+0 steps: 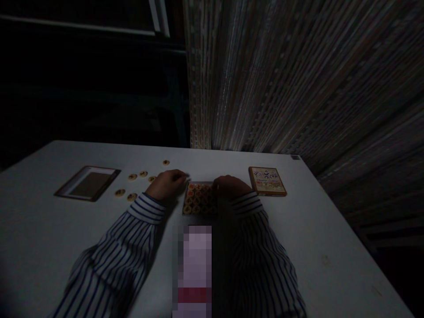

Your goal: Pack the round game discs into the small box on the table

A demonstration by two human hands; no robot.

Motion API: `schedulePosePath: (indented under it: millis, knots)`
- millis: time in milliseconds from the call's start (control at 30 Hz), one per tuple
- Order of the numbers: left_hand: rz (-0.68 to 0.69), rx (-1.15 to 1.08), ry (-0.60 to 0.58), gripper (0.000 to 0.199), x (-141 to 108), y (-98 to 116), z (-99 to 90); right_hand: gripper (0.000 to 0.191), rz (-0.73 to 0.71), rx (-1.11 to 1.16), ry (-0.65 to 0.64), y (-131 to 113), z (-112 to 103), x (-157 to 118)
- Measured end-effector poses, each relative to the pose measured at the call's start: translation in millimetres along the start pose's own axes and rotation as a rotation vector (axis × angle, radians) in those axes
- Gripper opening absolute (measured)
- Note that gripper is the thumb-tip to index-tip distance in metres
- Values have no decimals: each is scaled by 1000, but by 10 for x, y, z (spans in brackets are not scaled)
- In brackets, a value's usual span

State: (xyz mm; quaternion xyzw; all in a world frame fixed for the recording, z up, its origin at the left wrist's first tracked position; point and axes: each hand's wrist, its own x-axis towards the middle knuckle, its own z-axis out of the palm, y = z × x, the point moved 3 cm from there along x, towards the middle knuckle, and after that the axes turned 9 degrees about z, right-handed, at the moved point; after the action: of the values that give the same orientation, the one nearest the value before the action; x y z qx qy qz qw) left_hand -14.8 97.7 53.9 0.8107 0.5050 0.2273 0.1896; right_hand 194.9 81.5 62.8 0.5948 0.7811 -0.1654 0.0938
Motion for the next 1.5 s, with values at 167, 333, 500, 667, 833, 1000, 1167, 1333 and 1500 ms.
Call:
schedulePosePath:
  millis: [167,333,500,667,833,1000,1167,1333,1500]
  knots:
    - [-14,5,-21,30,1,2,-4,25,30,-1,34,25,-32,-15]
    - [1,9,-14,30,-1,10,-16,25,60,-24,67,34,-66,-44]
    - [-18,8,-13,29,-11,-1,-15,26,74,-18,105,14,-108,-91]
    - [-17,4,-16,30,-12,1,-12,34,116,-9,134,53,-101,-81]
    - [-22,2,-28,31,-80,40,32,40,104,-17,105,88,-36,-21]
    - [-65,-39,-45,34,-238,38,125,41,101,-30,84,72,30,54]
    - [-42,-36,-31,38,-356,54,167,40,88,-15,88,48,72,102]
    - [-36,-45,-32,38,-442,101,177,39,68,4,76,56,96,132]
    - [-29,-74,-20,35,-495,131,195,37,59,18,74,55,94,134]
